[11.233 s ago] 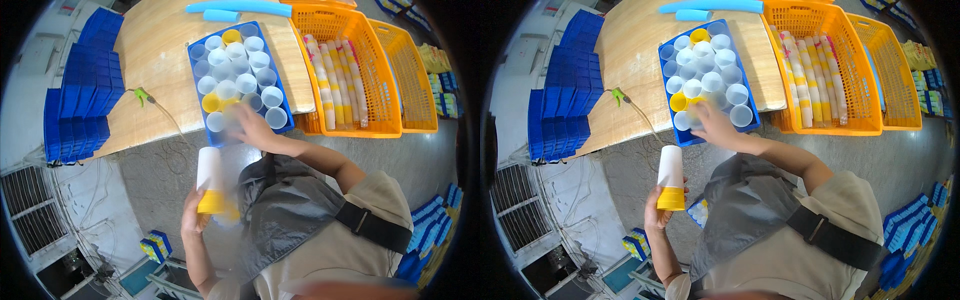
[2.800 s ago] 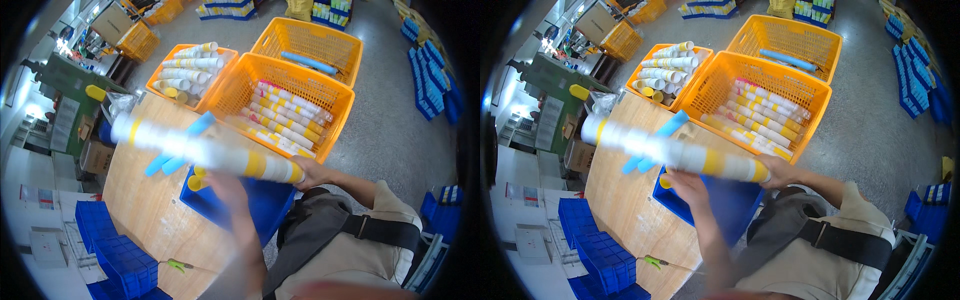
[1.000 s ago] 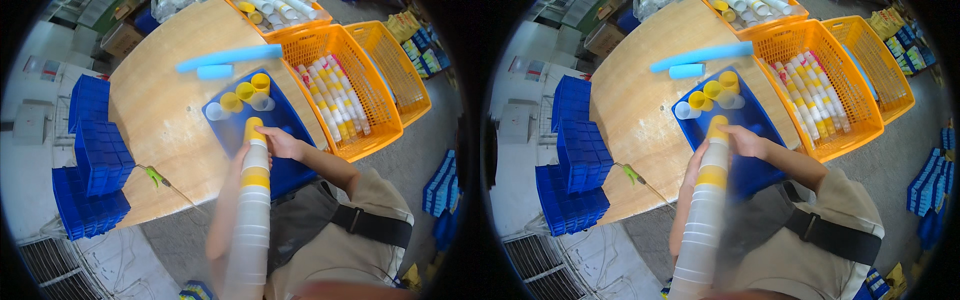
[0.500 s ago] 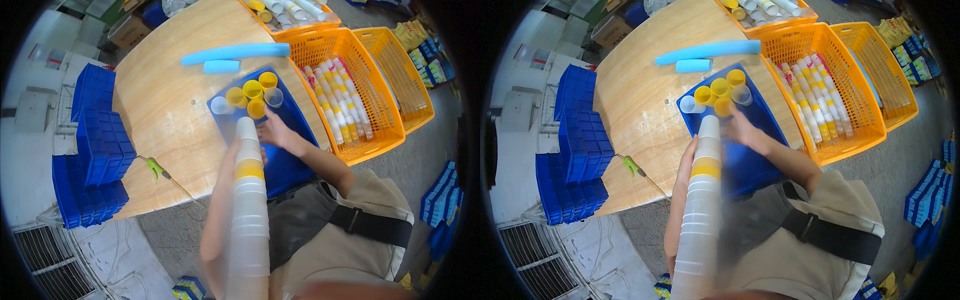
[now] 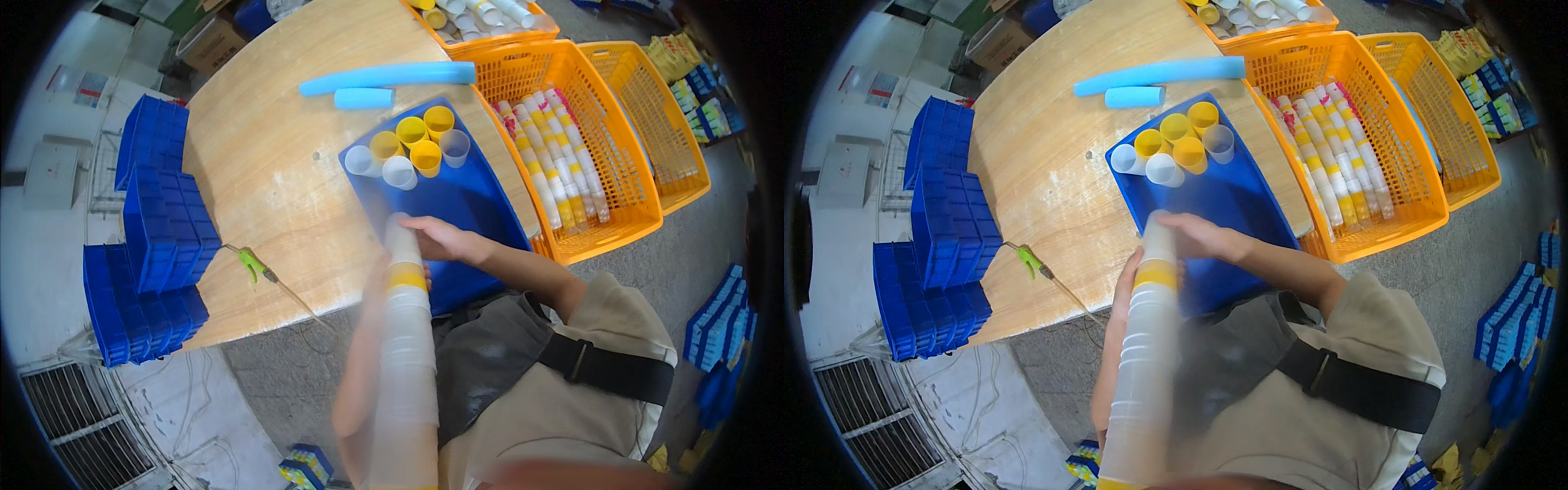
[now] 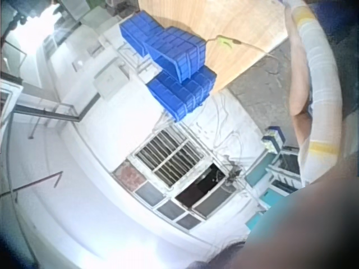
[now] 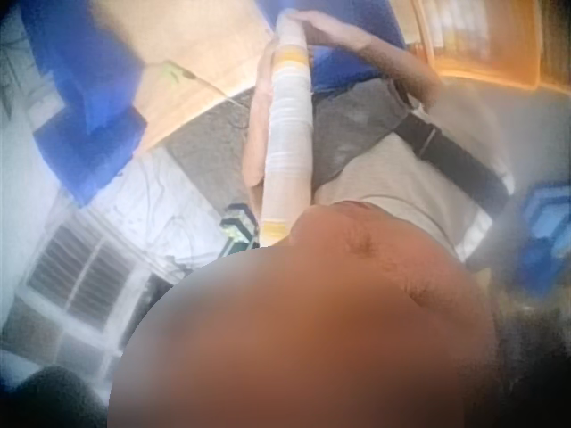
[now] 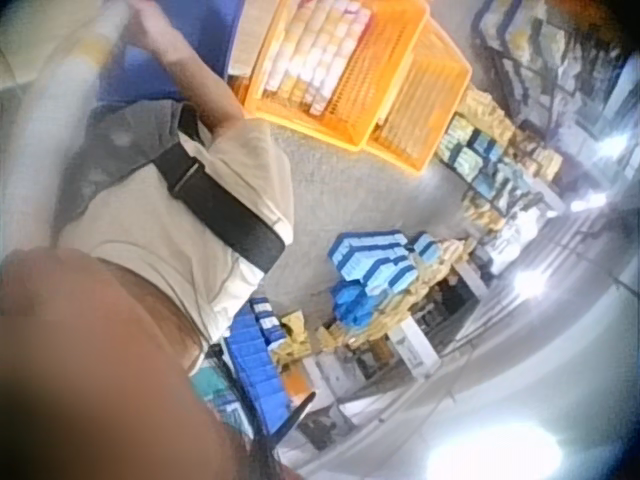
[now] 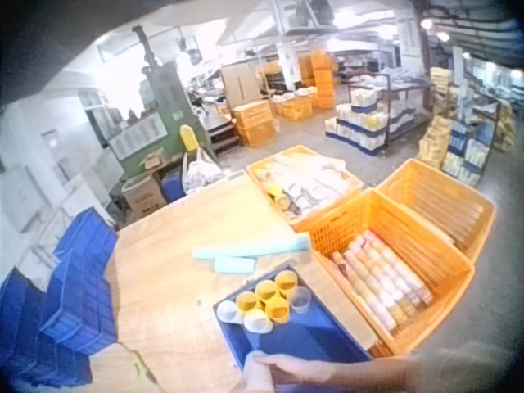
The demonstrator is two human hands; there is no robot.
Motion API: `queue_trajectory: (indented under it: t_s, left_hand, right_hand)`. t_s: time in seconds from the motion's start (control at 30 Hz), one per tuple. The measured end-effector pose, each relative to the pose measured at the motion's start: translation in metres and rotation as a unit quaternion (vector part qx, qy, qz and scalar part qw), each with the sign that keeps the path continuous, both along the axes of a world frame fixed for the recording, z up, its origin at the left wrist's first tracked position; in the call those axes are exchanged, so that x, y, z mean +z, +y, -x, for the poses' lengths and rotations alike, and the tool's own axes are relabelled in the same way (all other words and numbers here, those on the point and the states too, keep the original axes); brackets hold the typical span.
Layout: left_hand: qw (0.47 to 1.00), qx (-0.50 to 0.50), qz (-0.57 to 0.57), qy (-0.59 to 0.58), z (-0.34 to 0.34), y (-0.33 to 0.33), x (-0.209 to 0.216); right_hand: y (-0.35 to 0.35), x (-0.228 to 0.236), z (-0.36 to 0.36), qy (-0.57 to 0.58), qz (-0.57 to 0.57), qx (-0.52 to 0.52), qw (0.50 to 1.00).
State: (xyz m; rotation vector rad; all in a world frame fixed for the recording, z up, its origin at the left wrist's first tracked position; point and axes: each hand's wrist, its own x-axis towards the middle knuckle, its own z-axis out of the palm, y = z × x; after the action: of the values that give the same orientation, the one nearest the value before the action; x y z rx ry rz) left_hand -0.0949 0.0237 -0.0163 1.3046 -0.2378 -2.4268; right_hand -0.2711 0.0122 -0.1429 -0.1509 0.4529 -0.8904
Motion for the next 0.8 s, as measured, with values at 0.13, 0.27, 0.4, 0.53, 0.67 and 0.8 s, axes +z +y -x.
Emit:
queue_trajectory:
  t_s: [0.13,0.27,0.4,0.53,0.67,0.8]
  left_hand:
    - [0.999,0.005,0.023,-0.027,-0.003,-0.001,-0.001]
    - [0.989,-0.089,0.053,-0.104,0.002,-0.001,0.011]
    - [0.995,-0.010,0.049,-0.090,0.009,0.004,0.029]
    - [0.995,0.023,0.078,-0.056,0.017,0.008,0.040]
    - [0.999,-0.033,0.009,0.011,0.031,0.012,0.041]
    - [0.997,0.008,-0.022,0.068,0.046,0.016,0.041]
  right_hand:
    - [-0.018,-0.036,-0.017,0.054,-0.027,-0.043,0.997]
    - [-0.031,-0.044,-0.011,0.128,-0.076,-0.083,0.985]
    - [-0.033,-0.019,-0.007,0.061,-0.111,-0.137,0.982]
    - [-0.009,0.011,-0.002,0.003,-0.060,-0.099,0.993]
    - [0.018,0.032,0.037,0.127,-0.058,-0.186,0.973]
    - [0.036,0.045,0.059,0.061,-0.274,-0.257,0.925]
